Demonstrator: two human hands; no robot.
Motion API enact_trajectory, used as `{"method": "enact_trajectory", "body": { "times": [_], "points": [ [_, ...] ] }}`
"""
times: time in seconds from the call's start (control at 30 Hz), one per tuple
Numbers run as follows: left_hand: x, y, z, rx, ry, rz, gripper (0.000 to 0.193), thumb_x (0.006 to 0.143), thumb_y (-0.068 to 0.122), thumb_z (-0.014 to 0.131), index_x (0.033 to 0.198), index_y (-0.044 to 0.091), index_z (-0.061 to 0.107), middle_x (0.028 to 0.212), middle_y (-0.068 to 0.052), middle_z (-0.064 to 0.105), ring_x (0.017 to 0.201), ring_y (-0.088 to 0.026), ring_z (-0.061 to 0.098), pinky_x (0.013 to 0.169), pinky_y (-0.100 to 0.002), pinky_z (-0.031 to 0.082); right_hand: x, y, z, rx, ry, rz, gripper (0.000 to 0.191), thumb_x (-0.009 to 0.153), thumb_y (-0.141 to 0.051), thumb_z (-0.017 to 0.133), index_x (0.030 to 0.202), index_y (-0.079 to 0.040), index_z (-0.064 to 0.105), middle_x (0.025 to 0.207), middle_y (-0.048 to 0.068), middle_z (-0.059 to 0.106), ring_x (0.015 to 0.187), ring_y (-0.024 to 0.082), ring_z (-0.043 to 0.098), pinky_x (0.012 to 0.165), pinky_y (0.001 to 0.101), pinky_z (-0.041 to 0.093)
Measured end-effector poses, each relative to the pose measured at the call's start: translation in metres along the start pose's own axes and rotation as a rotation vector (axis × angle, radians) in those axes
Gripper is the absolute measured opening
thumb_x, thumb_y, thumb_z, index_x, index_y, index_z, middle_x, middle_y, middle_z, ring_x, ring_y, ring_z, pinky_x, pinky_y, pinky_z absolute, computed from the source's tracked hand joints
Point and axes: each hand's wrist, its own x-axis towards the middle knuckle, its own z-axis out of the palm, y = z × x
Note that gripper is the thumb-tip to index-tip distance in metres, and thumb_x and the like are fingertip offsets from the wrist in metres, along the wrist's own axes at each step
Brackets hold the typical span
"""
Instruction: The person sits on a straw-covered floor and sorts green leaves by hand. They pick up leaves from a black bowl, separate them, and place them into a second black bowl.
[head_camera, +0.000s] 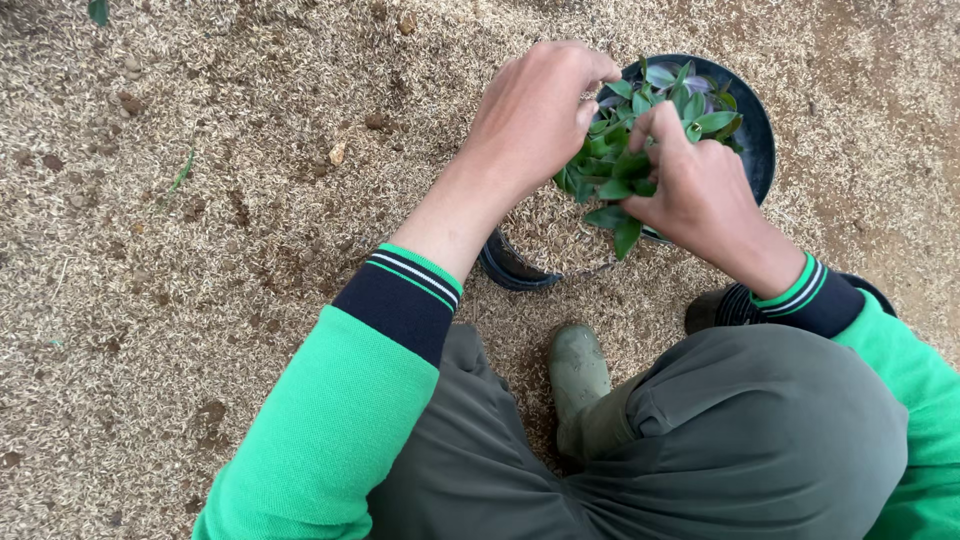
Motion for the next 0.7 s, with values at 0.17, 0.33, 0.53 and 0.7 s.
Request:
{"method": "enact_trajectory", "body": {
  "times": [0.17, 0.33, 0.53, 0.7],
  "points": [
    [-0.0004, 0.0011, -0.0013, 0.015, -0.019, 0.008, 0.025, 0.086, 0.004, 0.076, 0.11, 0.008, 0.077, 0.113, -0.012, 0.076, 0.111, -0.029, 0.07, 0.1, -0.045, 0.052, -0.0005, -0.003, 0.0009, -0.01, -0.025, 0.043, 0.06, 0.075, -0.009, 0.085, 0.118, -0.004, 0.044, 0.067, 0.012, 0.064, 0.058, 0.034, 0.066, 0.05, 0.0469, 0.048],
    [0.0, 0.0021, -0.0019, -0.004, -0.054, -0.037, 0.026, 0.087, 0.003, 0.074, 0.112, 0.008, 0.077, 0.115, -0.012, 0.075, 0.111, -0.027, 0.07, 0.1, -0.043, 0.053, -0.0004, -0.0025, 0.003, -0.032, 0.001, -0.029, 0.057, 0.077, -0.012, 0.087, 0.116, -0.006, 0.046, 0.068, 0.012, 0.066, 0.061, 0.036, 0.066, 0.052, 0.0476, 0.048],
    [-0.0005, 0.003, -0.0032, 0.004, -0.047, -0.028, 0.026, 0.085, 0.004, 0.075, 0.111, 0.008, 0.077, 0.115, -0.012, 0.075, 0.111, -0.028, 0.069, 0.099, -0.044, 0.053, 0.0013, -0.0009, 0.0069, -0.033, 0.005, -0.043, 0.061, 0.071, -0.012, 0.087, 0.115, -0.005, 0.046, 0.078, 0.016, 0.069, 0.07, 0.036, 0.069, 0.057, 0.0474, 0.052],
    [-0.0024, 0.0014, -0.0058, -0.006, -0.071, -0.032, 0.028, 0.086, 0.001, 0.074, 0.114, 0.006, 0.076, 0.116, -0.012, 0.075, 0.111, -0.029, 0.069, 0.097, -0.044, 0.054, 0.0011, -0.0019, 0.0099, -0.055, 0.048, -0.147, 0.061, 0.069, -0.016, 0.09, 0.111, -0.004, 0.048, 0.083, 0.015, 0.068, 0.076, 0.036, 0.067, 0.071, 0.0461, 0.051]
  ]
}}
